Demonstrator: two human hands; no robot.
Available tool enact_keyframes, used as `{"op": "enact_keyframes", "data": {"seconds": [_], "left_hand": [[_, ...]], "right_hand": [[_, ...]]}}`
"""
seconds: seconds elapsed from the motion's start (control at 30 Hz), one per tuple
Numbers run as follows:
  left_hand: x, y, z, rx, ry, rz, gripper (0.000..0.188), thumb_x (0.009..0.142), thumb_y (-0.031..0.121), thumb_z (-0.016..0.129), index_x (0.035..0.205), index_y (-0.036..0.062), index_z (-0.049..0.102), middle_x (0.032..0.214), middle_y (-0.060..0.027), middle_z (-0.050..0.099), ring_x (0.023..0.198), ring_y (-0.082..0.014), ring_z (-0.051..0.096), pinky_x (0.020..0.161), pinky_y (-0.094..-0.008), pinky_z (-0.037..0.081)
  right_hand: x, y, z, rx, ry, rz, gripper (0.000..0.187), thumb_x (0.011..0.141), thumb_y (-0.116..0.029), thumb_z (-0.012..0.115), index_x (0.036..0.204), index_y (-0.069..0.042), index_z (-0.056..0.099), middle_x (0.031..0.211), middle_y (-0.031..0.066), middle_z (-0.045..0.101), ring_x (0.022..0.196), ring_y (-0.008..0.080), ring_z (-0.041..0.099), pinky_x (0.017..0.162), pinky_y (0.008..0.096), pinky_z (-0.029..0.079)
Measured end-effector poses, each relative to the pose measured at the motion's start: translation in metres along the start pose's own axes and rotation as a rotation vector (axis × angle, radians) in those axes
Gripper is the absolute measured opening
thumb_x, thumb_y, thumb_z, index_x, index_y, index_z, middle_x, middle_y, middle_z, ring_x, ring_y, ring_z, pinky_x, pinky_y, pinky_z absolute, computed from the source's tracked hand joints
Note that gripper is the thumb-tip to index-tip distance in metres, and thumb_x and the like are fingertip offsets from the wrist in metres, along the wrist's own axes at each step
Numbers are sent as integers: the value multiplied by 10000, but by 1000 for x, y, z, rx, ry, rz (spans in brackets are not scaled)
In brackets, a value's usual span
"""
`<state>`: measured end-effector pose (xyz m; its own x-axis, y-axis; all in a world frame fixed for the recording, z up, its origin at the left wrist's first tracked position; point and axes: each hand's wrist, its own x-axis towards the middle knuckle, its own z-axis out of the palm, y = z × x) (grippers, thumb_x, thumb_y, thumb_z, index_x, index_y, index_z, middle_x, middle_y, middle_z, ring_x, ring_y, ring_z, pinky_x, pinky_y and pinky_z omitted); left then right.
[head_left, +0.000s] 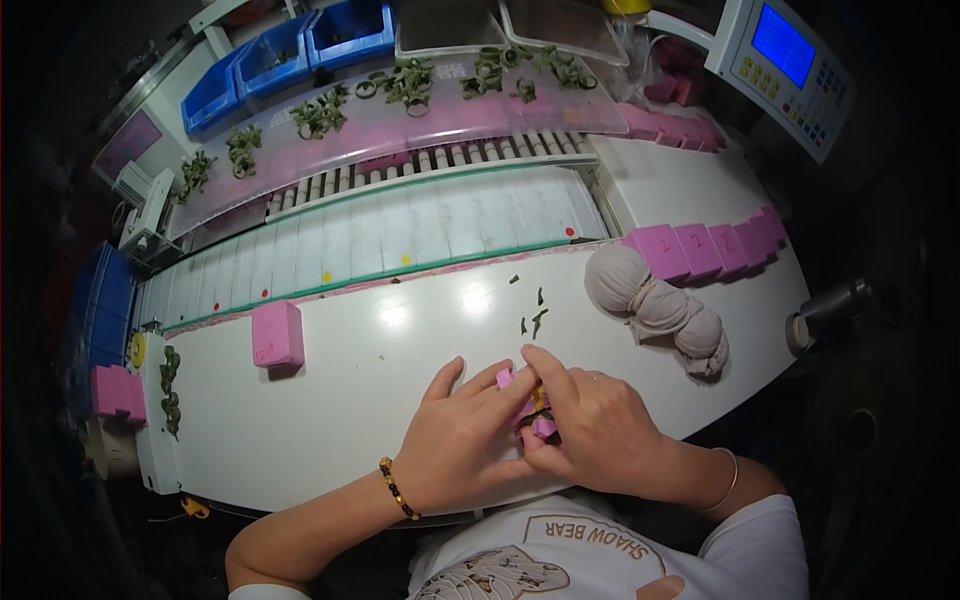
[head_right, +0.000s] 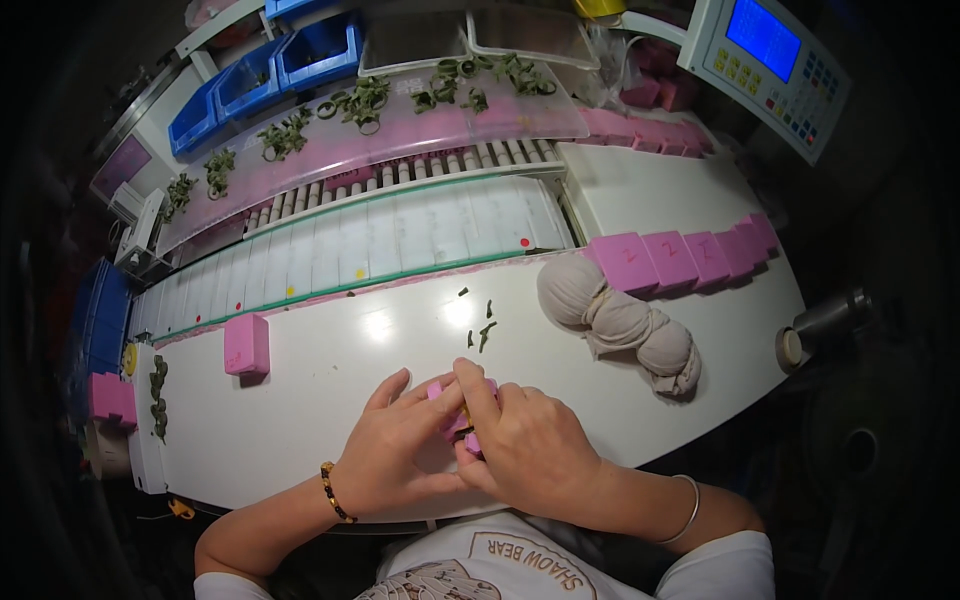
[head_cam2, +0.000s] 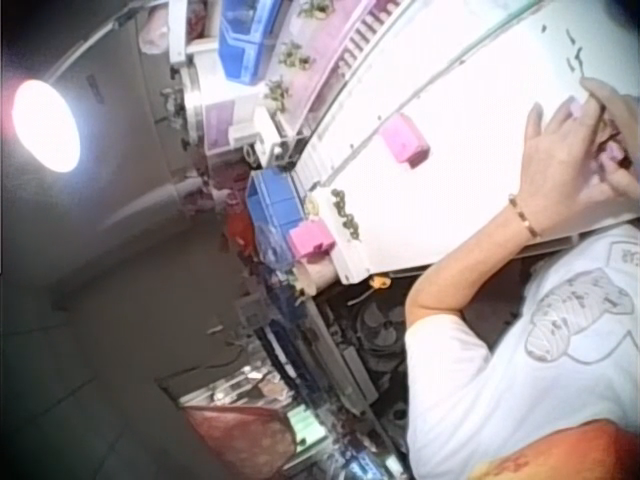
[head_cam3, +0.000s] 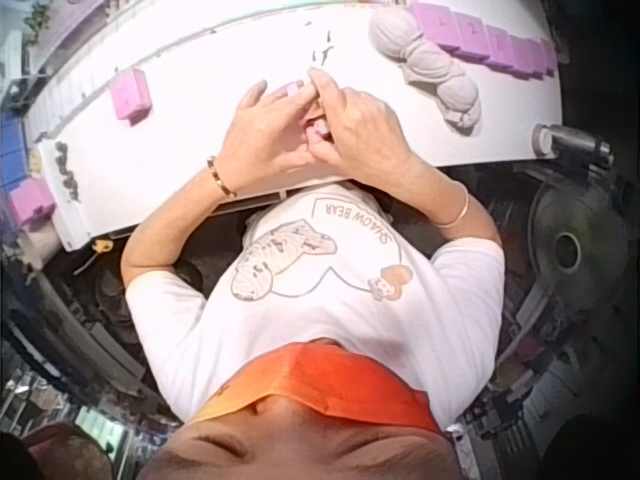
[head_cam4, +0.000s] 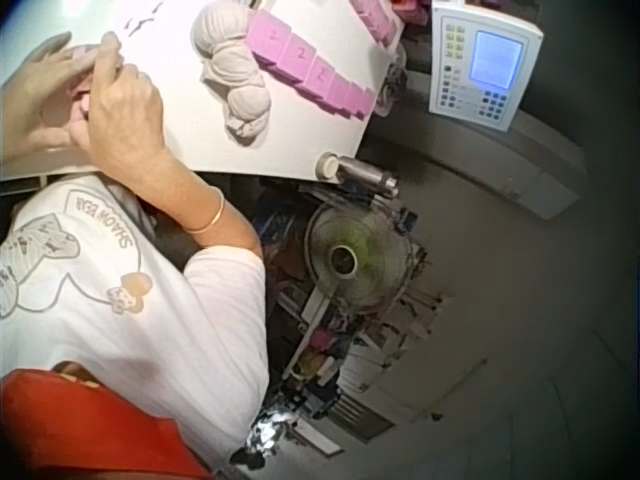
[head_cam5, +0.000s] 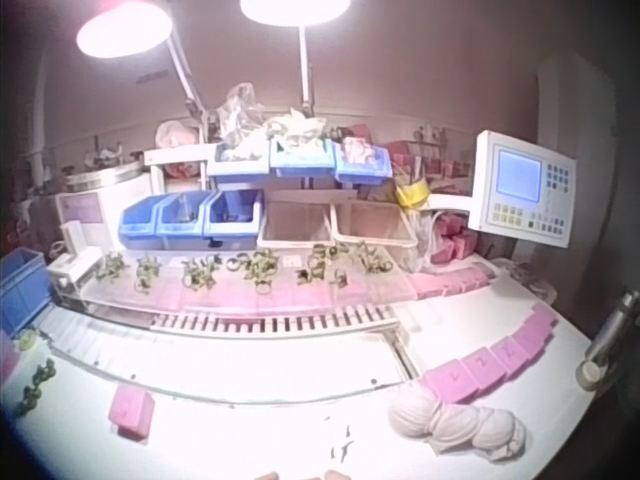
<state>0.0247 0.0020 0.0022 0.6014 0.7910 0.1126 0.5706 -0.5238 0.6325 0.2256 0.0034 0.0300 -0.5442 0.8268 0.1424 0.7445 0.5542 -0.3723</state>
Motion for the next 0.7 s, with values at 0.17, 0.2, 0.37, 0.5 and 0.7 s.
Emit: {"op": "enact_keyframes", "data": {"seconds": [0.17, 0.2, 0.37, 0.5, 0.7], "left_hand": [[4, 2, -3, -21, 45, 22, 853, 779, 441, 770, 1434, 23, 416, 1156, -163, 675, 1256, -337, 546, 1099, -577, 318], [4, 2, -3, -33, 40, 14, 872, 774, 450, 773, 1438, 16, 411, 1154, -162, 675, 1257, -338, 545, 1101, -577, 315], [5, 4, -3, -51, 14, -26, 897, 764, 462, 781, 1454, 31, 402, 1184, -171, 660, 1266, -344, 537, 1121, -578, 288], [5, 2, -2, -82, 17, -36, 899, 761, 461, 787, 1459, 43, 404, 1214, -192, 644, 1283, -352, 525, 1144, -575, 256], [6, 0, -4, -123, -20, -66, 994, 731, 453, 836, 1515, 89, 346, 1362, -161, 571, 1231, -341, 573, 1161, -589, 227]], "right_hand": [[3, 4, 5, -9, 26, -23, 745, 753, -239, 716, 1382, 52, 444, 739, 158, 597, 658, 307, 637, 611, 383, 546], [3, 5, 4, -1, 22, -37, 745, 755, -236, 713, 1387, 52, 444, 741, 155, 596, 656, 303, 635, 609, 383, 544], [1, 11, 2, 15, 25, -84, 761, 761, -235, 704, 1411, 53, 431, 744, 149, 591, 649, 292, 628, 606, 382, 536], [1, 18, 0, 82, -6, -98, 819, 748, -225, 725, 1441, 61, 397, 768, 172, 613, 654, 323, 632, 624, 408, 527], [4, 31, 0, 181, -6, -157, 796, 769, -215, 708, 1460, 31, 398, 806, 173, 646, 671, 321, 651, 635, 407, 536]]}}
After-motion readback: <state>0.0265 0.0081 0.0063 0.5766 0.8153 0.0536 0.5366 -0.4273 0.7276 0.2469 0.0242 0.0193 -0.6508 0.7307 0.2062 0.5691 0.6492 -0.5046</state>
